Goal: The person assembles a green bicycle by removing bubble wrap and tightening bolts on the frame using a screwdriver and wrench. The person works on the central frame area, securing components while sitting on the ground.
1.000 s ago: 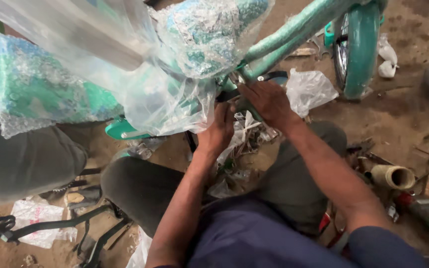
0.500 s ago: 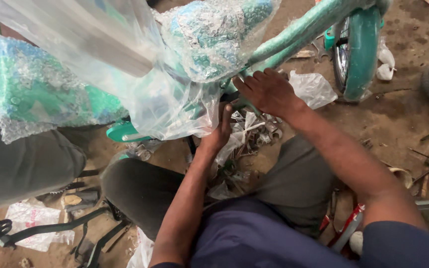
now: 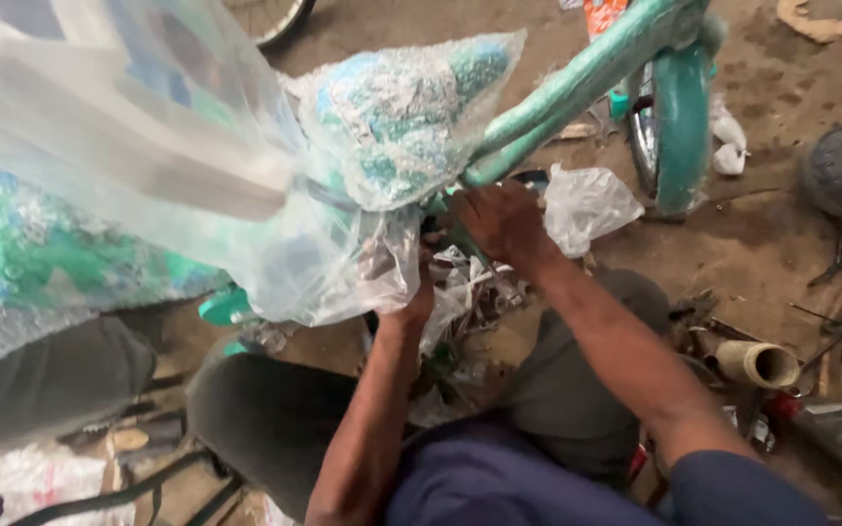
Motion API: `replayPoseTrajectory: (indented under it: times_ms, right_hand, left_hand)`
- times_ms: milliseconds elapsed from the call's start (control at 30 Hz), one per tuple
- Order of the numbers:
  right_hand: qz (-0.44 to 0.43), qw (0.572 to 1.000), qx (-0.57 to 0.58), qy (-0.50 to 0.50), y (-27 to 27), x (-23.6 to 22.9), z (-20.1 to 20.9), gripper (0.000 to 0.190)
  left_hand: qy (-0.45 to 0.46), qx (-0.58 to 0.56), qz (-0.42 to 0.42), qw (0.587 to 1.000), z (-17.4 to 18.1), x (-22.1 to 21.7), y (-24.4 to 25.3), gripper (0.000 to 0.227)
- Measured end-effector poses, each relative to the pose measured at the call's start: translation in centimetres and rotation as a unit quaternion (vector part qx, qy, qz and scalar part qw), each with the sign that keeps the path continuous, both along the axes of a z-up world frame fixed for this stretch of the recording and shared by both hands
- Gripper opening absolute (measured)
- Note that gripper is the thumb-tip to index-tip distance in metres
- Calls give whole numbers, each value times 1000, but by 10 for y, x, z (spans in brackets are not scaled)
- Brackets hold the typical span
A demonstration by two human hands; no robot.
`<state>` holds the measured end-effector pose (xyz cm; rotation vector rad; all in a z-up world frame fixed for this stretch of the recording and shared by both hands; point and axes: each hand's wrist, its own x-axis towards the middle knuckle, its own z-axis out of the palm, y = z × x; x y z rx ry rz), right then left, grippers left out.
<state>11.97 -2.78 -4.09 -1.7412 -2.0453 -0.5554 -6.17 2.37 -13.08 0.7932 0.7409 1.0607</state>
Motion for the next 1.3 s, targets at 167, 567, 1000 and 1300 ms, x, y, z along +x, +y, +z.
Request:
replayPoseTrajectory:
  times_ms: [167,567,1000,1300]
  right_hand:
    - [-312,815,-151,-464,8,-59,6,18]
    - [-169,-232,-78,-955,5,-63,-74,24]
    - [-89,-256,-107,-957,-12,-123,-143,29]
    - [18,-547,66,-834,-22,-61,-190,34]
  left_hand:
    - [123,254,1,959,70,23,-12,21]
    - [211,428,-179,860,171,50,9,20]
    - [503,529,-270,628,128,169,-6,11]
    - [291,312,-98,899,-12,7,-21,27]
